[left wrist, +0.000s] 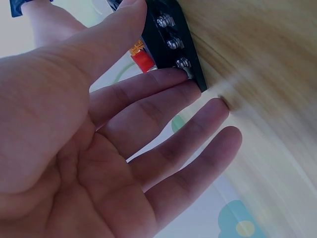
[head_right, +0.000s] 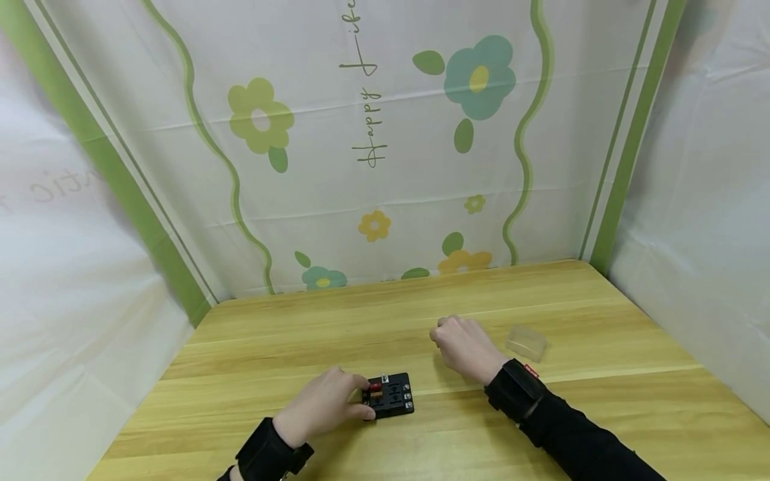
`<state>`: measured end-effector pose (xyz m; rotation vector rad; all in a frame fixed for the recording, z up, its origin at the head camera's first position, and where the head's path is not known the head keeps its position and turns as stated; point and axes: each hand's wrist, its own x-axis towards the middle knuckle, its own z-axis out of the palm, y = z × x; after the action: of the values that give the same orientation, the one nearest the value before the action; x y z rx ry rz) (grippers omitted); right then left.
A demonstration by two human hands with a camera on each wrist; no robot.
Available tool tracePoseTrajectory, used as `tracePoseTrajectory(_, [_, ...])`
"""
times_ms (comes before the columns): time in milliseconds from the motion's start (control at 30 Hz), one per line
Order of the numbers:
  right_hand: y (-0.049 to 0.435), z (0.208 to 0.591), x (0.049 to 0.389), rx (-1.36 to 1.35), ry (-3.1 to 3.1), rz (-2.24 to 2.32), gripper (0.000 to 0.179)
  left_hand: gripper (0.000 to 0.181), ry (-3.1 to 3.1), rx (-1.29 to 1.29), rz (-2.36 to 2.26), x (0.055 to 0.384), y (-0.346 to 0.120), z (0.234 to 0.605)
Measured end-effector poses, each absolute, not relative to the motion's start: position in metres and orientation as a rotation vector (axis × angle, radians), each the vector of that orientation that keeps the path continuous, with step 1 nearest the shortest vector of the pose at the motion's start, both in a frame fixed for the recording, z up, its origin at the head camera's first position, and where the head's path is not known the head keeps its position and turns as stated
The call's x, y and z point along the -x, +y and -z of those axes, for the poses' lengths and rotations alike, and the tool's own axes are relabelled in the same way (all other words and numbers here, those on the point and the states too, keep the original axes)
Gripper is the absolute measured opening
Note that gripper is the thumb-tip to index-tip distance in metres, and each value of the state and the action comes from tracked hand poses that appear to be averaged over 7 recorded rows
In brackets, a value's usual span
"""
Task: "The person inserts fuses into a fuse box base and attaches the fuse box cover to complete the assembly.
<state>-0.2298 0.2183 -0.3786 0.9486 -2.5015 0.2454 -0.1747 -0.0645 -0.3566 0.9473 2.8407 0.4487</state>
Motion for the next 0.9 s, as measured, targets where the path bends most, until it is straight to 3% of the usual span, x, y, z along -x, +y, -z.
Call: tracePoseTrajectory(900, [0.2178,0.3771,0.2293,-0.944,-2.498,-0.245,0.017,0.04,2.861,-0.959,-0.425,0.1736,-0.0645,0.3571])
